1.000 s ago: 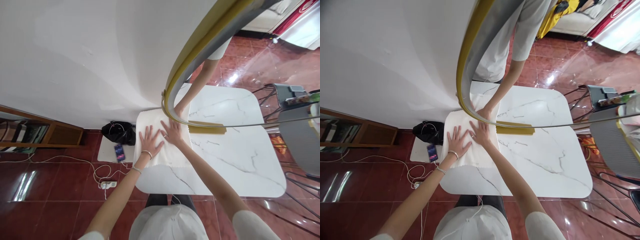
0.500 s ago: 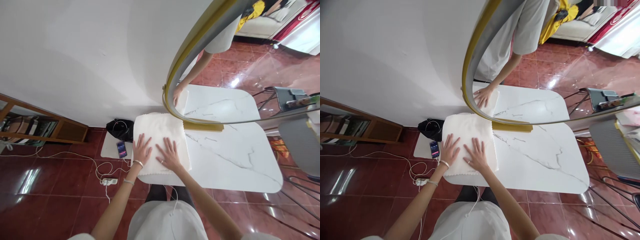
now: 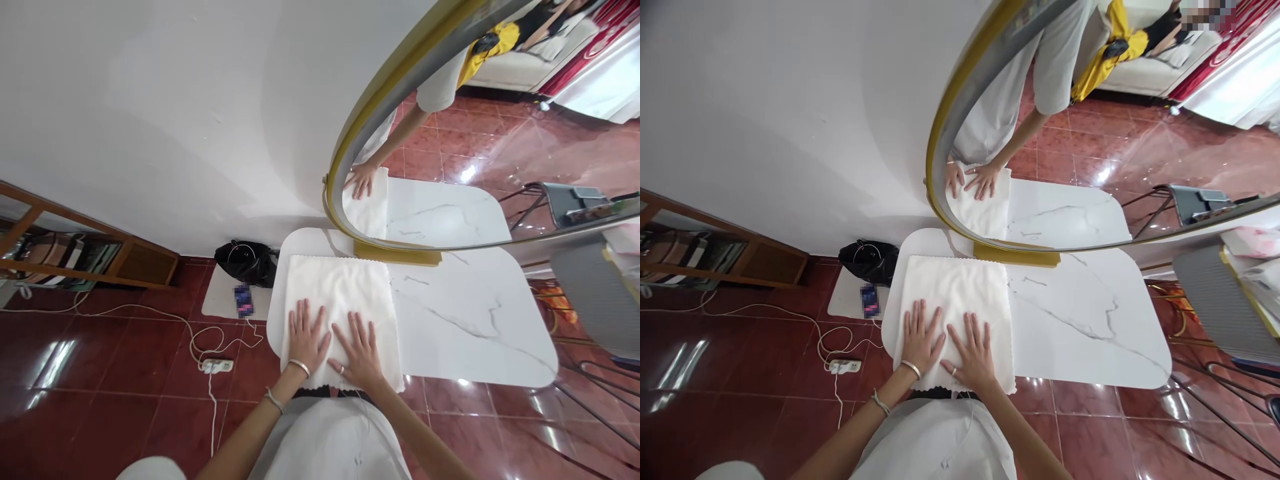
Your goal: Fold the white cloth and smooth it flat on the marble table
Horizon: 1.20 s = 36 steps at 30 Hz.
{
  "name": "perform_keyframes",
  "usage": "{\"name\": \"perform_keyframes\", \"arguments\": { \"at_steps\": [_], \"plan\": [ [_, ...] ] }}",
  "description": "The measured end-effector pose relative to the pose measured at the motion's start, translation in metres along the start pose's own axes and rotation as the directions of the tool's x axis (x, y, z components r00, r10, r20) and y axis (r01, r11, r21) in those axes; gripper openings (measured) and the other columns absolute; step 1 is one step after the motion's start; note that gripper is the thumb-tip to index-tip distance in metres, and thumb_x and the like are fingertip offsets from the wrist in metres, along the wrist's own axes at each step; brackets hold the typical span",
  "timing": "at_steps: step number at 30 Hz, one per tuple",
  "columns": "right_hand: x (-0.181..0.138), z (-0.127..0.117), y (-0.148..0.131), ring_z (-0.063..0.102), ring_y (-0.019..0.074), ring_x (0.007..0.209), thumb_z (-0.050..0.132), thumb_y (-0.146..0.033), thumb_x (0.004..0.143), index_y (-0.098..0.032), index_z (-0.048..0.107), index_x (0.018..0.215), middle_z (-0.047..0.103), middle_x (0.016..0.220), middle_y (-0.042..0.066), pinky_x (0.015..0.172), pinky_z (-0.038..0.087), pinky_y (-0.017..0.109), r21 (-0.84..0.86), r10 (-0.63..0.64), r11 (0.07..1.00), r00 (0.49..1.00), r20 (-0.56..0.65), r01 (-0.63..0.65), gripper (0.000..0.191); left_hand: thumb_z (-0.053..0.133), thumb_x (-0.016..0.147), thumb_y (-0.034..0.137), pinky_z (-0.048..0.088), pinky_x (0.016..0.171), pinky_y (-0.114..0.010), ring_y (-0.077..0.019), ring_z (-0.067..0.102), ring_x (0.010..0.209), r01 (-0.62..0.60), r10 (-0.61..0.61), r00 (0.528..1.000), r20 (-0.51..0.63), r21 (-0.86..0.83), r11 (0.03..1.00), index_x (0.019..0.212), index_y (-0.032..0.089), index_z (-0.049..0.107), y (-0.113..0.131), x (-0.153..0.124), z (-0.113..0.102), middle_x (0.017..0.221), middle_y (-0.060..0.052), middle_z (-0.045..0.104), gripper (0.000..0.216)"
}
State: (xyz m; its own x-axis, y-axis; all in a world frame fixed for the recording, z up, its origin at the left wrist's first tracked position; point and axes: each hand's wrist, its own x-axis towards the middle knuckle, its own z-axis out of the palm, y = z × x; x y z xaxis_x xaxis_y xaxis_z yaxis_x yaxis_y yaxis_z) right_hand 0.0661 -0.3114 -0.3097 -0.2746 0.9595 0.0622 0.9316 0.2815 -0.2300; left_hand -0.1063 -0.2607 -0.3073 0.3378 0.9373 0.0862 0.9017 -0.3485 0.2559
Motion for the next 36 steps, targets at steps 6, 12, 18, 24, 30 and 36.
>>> {"name": "perform_keyframes", "arguments": {
  "at_steps": [6,12,18,24,30,36],
  "plan": [
    [0.037,0.002,0.028,0.009,0.0376,0.148,0.05,-0.061,0.089,-0.032,0.027,0.152,0.006,0.163,0.01,0.114,0.012,0.062,-0.028,0.042,0.999,0.999,-0.032,-0.042,0.073,0.05,0.092,0.045,0.013,0.119,-0.055,-0.0326,0.004,0.15,-0.05,0.052,0.998,0.044,-0.041,0.998,0.151,0.029,0.028,-0.011,0.055,0.004,0.163,-0.008,0.006,0.066],
    [0.105,0.005,0.06,0.021,0.0297,0.146,0.04,-0.06,0.094,-0.028,0.029,0.152,0.022,0.16,0.009,0.115,0.024,0.052,-0.008,0.18,0.983,0.983,-0.031,-0.181,0.067,0.046,0.093,0.047,0.011,0.12,-0.054,-0.0309,0.006,0.15,-0.024,0.027,0.999,0.038,-0.064,0.998,0.15,0.029,0.033,-0.023,0.114,0.008,0.163,-0.008,0.01,0.06],
    [0.109,0.01,0.044,0.021,0.0314,0.146,0.042,-0.06,0.093,-0.031,0.032,0.151,0.023,0.16,0.009,0.113,0.025,0.053,-0.019,0.148,0.989,0.988,-0.053,-0.149,0.065,0.045,0.095,0.043,0.013,0.12,-0.05,-0.0288,0.01,0.15,0.012,-0.014,0.999,-0.035,-0.059,0.998,0.149,0.029,0.035,-0.033,0.095,0.005,0.163,-0.007,0.013,0.057],
    [0.081,0.015,0.005,0.011,0.032,0.148,0.045,-0.056,0.094,-0.027,0.029,0.152,0.015,0.161,0.012,0.117,0.011,0.057,-0.058,-0.056,0.997,0.996,-0.067,0.052,0.067,0.048,0.093,0.037,0.016,0.12,-0.052,-0.0304,0.013,0.149,0.116,-0.117,0.989,-0.089,-0.024,0.993,0.149,0.028,0.035,-0.043,0.027,0.001,0.163,-0.007,0.009,0.057],
    [0.059,0.015,-0.013,0.014,0.0307,0.148,0.046,-0.053,0.095,-0.028,0.028,0.152,0.017,0.161,0.011,0.117,0.014,0.056,-0.034,-0.079,0.996,0.996,-0.048,0.078,0.065,0.048,0.093,0.031,0.021,0.117,-0.055,-0.0307,0.011,0.149,0.184,-0.183,0.973,-0.138,-0.001,0.983,0.149,0.025,0.035,-0.032,-0.008,0.002,0.162,-0.01,0.012,0.058],
    [0.036,0.008,0.016,0.019,0.0295,0.147,0.046,-0.053,0.094,-0.028,0.029,0.152,0.022,0.16,0.01,0.116,0.018,0.054,-0.055,-0.049,0.997,0.997,-0.067,0.046,0.065,0.051,0.091,0.031,0.021,0.117,-0.057,-0.0331,0.011,0.149,0.117,-0.117,0.984,-0.134,-0.007,0.993,0.15,0.024,0.034,-0.004,0.002,0.015,0.162,-0.012,0.013,0.062]
  ]
}}
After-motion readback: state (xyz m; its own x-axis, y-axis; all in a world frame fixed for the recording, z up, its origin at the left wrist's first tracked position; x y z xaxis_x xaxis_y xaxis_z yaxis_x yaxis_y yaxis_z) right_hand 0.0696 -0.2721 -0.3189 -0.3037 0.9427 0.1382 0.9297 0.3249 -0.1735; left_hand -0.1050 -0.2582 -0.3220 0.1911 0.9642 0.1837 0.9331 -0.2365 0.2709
